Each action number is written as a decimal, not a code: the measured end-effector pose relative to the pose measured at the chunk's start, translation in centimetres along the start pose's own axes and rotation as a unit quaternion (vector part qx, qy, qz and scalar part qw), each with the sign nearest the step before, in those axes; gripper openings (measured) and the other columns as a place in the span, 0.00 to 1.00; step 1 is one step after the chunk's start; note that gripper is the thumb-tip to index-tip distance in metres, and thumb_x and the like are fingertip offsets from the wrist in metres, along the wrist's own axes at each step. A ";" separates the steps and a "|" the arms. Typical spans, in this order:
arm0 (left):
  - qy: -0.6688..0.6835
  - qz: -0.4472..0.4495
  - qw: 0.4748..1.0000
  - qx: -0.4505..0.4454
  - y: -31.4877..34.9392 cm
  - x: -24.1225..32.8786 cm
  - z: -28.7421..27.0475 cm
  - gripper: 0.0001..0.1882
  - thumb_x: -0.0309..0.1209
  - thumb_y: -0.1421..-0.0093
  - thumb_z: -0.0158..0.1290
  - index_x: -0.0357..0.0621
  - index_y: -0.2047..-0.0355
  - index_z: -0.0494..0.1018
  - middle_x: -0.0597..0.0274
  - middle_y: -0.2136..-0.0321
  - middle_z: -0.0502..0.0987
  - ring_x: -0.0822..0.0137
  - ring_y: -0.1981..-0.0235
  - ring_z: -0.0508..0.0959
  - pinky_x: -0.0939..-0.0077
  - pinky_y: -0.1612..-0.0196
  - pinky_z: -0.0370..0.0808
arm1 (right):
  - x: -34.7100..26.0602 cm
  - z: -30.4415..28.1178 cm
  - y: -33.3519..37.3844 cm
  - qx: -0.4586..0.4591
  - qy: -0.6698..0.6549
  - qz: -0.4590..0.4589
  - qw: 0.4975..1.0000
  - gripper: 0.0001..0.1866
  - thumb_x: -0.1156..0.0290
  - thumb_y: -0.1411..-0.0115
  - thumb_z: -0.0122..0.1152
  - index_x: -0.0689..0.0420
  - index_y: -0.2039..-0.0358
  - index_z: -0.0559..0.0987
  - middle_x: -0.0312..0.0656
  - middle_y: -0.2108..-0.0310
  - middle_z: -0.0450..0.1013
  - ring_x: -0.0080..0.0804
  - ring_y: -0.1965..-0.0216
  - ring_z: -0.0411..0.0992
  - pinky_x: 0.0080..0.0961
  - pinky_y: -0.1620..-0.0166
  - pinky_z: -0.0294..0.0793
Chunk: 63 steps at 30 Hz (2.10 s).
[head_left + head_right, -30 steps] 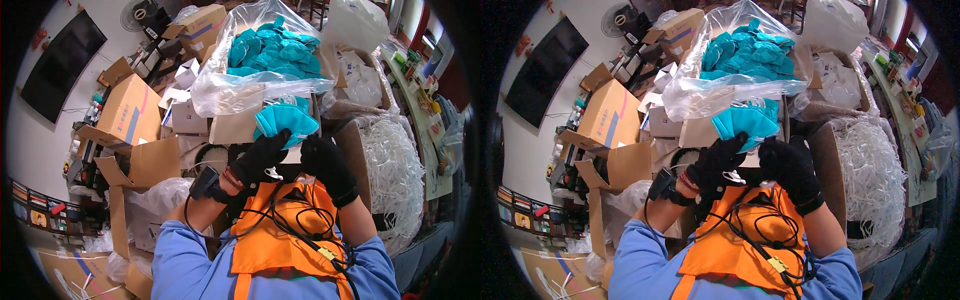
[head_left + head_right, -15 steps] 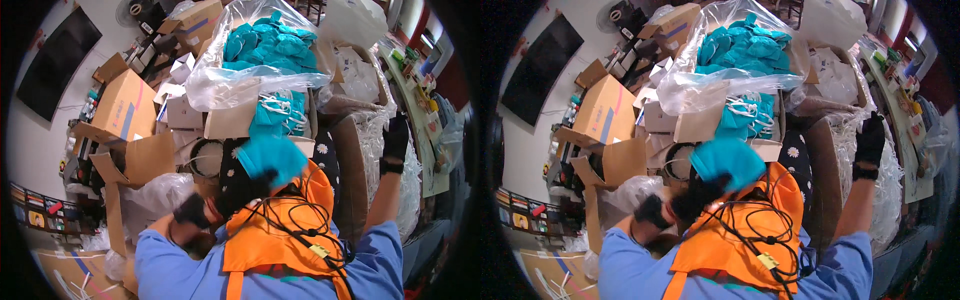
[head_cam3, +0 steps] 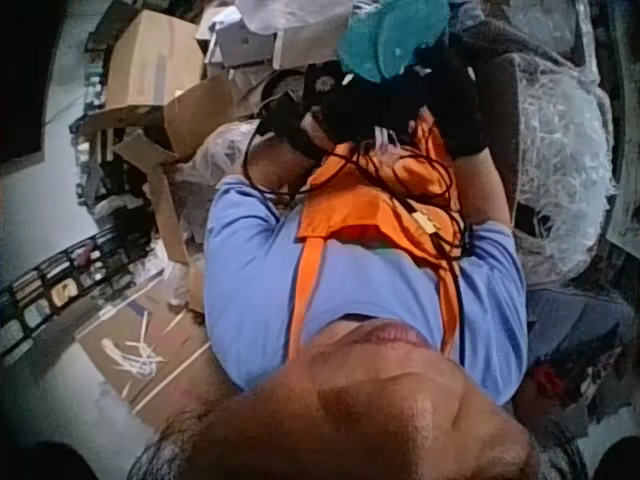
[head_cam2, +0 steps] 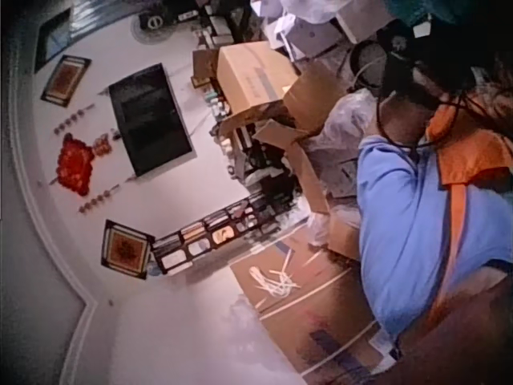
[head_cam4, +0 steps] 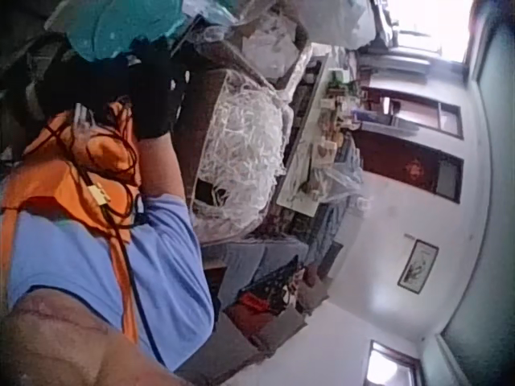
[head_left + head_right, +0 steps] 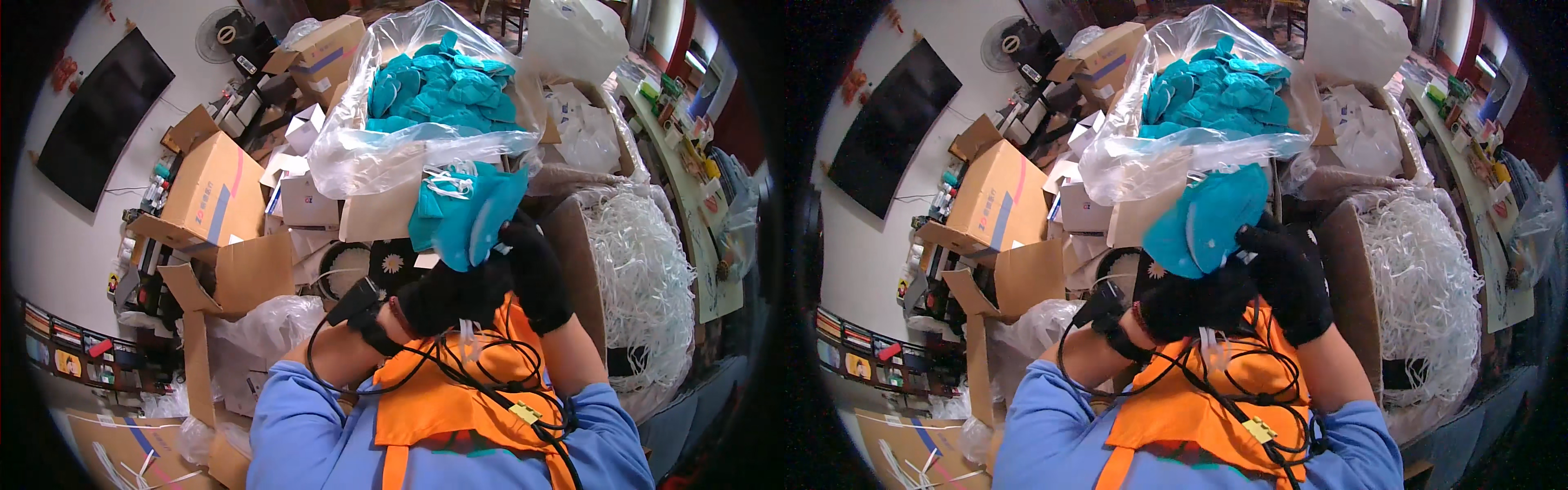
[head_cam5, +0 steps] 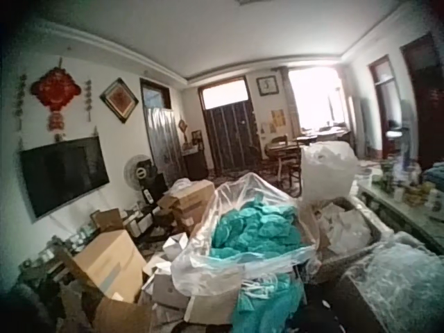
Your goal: Sort and organize protective face masks into piles or containers.
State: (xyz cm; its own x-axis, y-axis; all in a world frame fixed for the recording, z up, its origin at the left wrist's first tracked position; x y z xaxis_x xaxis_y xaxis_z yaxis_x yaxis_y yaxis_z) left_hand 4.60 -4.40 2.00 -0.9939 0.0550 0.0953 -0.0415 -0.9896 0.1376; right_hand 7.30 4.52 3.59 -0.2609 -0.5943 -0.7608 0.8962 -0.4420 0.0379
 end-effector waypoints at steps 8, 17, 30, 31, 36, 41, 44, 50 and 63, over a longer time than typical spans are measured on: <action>-0.712 0.294 0.630 -0.095 1.1 4.3 2.2 0.27 0.37 0.40 0.53 0.46 0.43 0.58 0.64 0.61 0.72 0.71 0.65 0.75 0.78 0.63 0.74 | -2.2 -4.7 0.7 0.046 0.269 -0.184 0.944 0.18 0.71 0.44 0.57 0.63 0.53 0.74 0.40 0.58 0.72 0.25 0.58 0.71 0.20 0.54 0.70; -0.673 0.258 0.680 0.137 0.6 7.1 -1.7 0.22 0.40 0.34 0.44 0.41 0.44 0.62 0.54 0.53 0.72 0.65 0.53 0.73 0.70 0.50 0.71 | -0.2 -3.3 -0.9 0.016 0.339 -0.038 0.940 0.14 0.74 0.46 0.60 0.62 0.58 0.76 0.39 0.60 0.73 0.28 0.61 0.72 0.24 0.58 0.71; -0.899 0.399 0.156 0.089 3.0 4.3 -0.9 0.15 0.33 0.44 0.51 0.38 0.58 0.68 0.49 0.71 0.74 0.52 0.75 0.76 0.62 0.75 0.71 | 1.8 -5.7 0.5 0.021 0.292 -0.127 0.948 0.14 0.74 0.38 0.49 0.60 0.52 0.72 0.39 0.60 0.73 0.27 0.56 0.71 0.26 0.50 0.69; -0.871 0.410 0.256 0.084 2.7 4.5 -1.0 0.15 0.33 0.44 0.51 0.38 0.58 0.69 0.49 0.71 0.74 0.52 0.77 0.76 0.63 0.76 0.71 | 1.9 -6.0 0.6 0.015 0.276 -0.135 0.951 0.14 0.74 0.38 0.48 0.60 0.51 0.71 0.39 0.59 0.72 0.28 0.56 0.71 0.26 0.50 0.69; -0.878 0.355 0.303 0.106 3.6 3.0 -1.5 0.12 0.35 0.40 0.51 0.42 0.59 0.72 0.50 0.70 0.76 0.59 0.76 0.76 0.68 0.76 0.70 | 2.6 -7.3 -0.7 -0.014 -0.053 -0.051 0.997 0.12 0.76 0.40 0.51 0.58 0.55 0.73 0.38 0.62 0.70 0.27 0.59 0.70 0.23 0.55 0.70; -0.822 0.255 0.498 0.106 7.1 0.2 -1.6 0.18 0.34 0.38 0.47 0.42 0.49 0.68 0.54 0.65 0.73 0.62 0.67 0.75 0.68 0.66 0.71 | -4.4 -13.6 1.5 0.140 0.260 -0.241 0.925 0.17 0.71 0.38 0.47 0.58 0.49 0.68 0.43 0.51 0.67 0.33 0.51 0.67 0.27 0.47 0.68; -0.640 0.164 0.744 0.099 6.5 0.6 -1.9 0.19 0.32 0.37 0.43 0.40 0.47 0.66 0.59 0.66 0.70 0.65 0.68 0.71 0.69 0.66 0.69 | -16.6 -26.5 3.9 0.382 0.163 -0.325 0.849 0.21 0.65 0.37 0.48 0.57 0.44 0.66 0.44 0.45 0.65 0.34 0.50 0.67 0.32 0.45 0.67; -0.829 0.327 0.450 0.052 -3.1 16.3 1.4 0.13 0.36 0.38 0.48 0.42 0.57 0.69 0.58 0.68 0.72 0.70 0.80 0.68 0.75 0.76 0.68 | -10.3 -17.2 2.7 0.135 0.181 -0.160 0.961 0.19 0.68 0.39 0.53 0.60 0.49 0.70 0.43 0.51 0.70 0.33 0.54 0.70 0.28 0.51 0.69; -0.708 0.138 0.678 -0.142 -17.5 17.4 -4.1 0.22 0.23 0.38 0.43 0.41 0.42 0.61 0.58 0.49 0.71 0.65 0.46 0.69 0.71 0.42 0.64 | -4.9 -10.1 0.2 0.115 0.102 -0.064 0.986 0.16 0.67 0.36 0.50 0.59 0.50 0.71 0.39 0.61 0.74 0.27 0.60 0.73 0.24 0.56 0.72</action>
State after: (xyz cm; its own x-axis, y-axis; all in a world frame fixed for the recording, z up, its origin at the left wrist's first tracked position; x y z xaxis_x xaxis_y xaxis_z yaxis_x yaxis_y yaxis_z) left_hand -12.40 13.35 -2.78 0.1172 -0.2629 0.9577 -0.0914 -0.9631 -0.2532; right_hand 12.32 14.11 0.80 -0.2680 -0.3873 -0.8821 0.7495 -0.6591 0.0616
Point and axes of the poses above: each hand's wrist, its own y-axis away from the middle knuckle, its own z-axis out of the palm, x = y × z, the point moved 6 cm from there along -y, towards the middle knuckle
